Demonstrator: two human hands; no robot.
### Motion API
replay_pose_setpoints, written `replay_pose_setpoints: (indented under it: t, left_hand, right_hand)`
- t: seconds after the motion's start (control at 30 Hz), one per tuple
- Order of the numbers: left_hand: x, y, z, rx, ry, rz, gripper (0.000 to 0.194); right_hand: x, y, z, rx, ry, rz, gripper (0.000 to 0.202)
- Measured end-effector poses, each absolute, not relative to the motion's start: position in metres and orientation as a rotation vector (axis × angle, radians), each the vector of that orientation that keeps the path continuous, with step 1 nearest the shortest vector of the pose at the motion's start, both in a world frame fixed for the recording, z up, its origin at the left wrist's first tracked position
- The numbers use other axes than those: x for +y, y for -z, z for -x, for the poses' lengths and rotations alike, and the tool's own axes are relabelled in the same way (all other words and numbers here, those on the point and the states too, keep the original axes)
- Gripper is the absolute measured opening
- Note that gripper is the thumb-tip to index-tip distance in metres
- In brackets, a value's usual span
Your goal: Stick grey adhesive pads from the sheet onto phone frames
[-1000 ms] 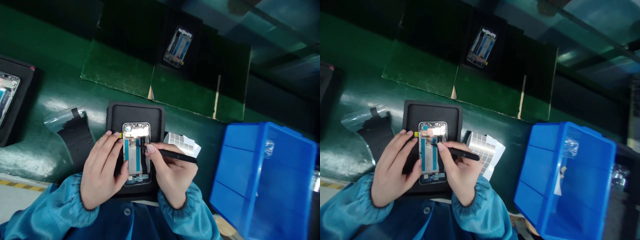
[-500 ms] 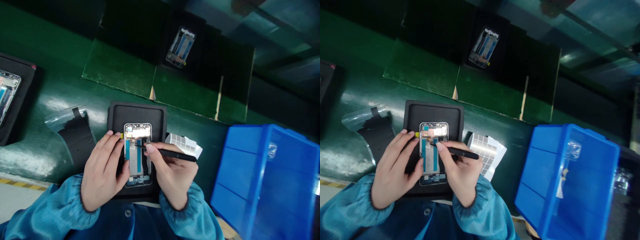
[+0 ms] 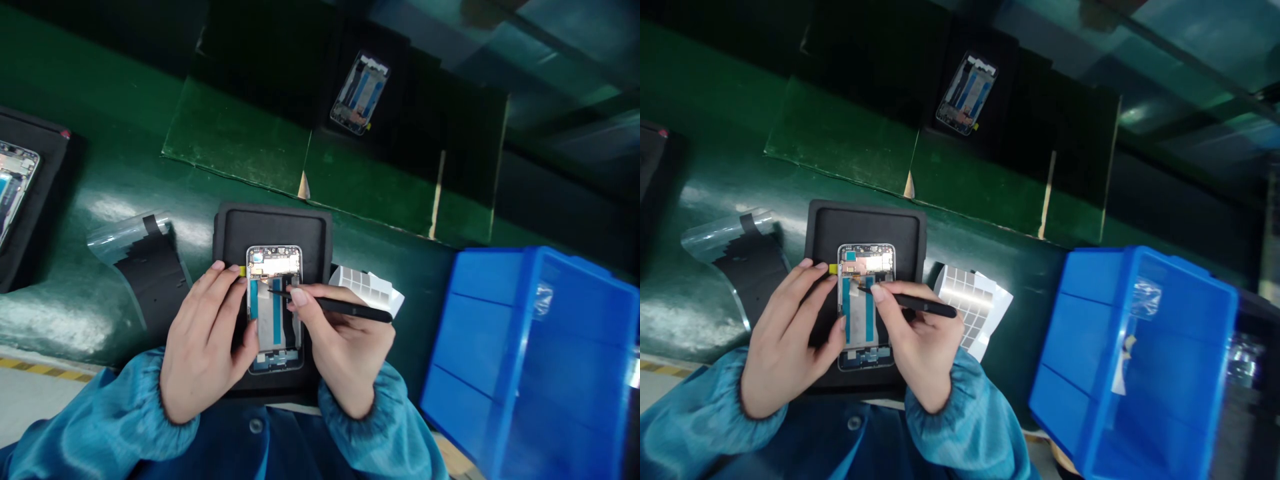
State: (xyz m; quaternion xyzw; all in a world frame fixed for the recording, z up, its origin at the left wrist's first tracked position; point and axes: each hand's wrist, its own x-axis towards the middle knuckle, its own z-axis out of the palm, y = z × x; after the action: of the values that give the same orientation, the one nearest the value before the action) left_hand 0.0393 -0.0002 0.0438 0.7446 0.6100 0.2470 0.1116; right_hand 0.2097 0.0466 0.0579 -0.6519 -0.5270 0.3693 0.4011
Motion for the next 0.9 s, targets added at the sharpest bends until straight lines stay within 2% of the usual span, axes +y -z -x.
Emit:
replay_pose_setpoints:
  t: [0.9]
  left_hand:
    - [-0.0008,-0.0439,-0.0392,1.789,-0.716,-2.216,0.048]
  right_hand:
    - [0.048,-0.0586,-0.2086,-1.332,-0.94,1.639,0.006]
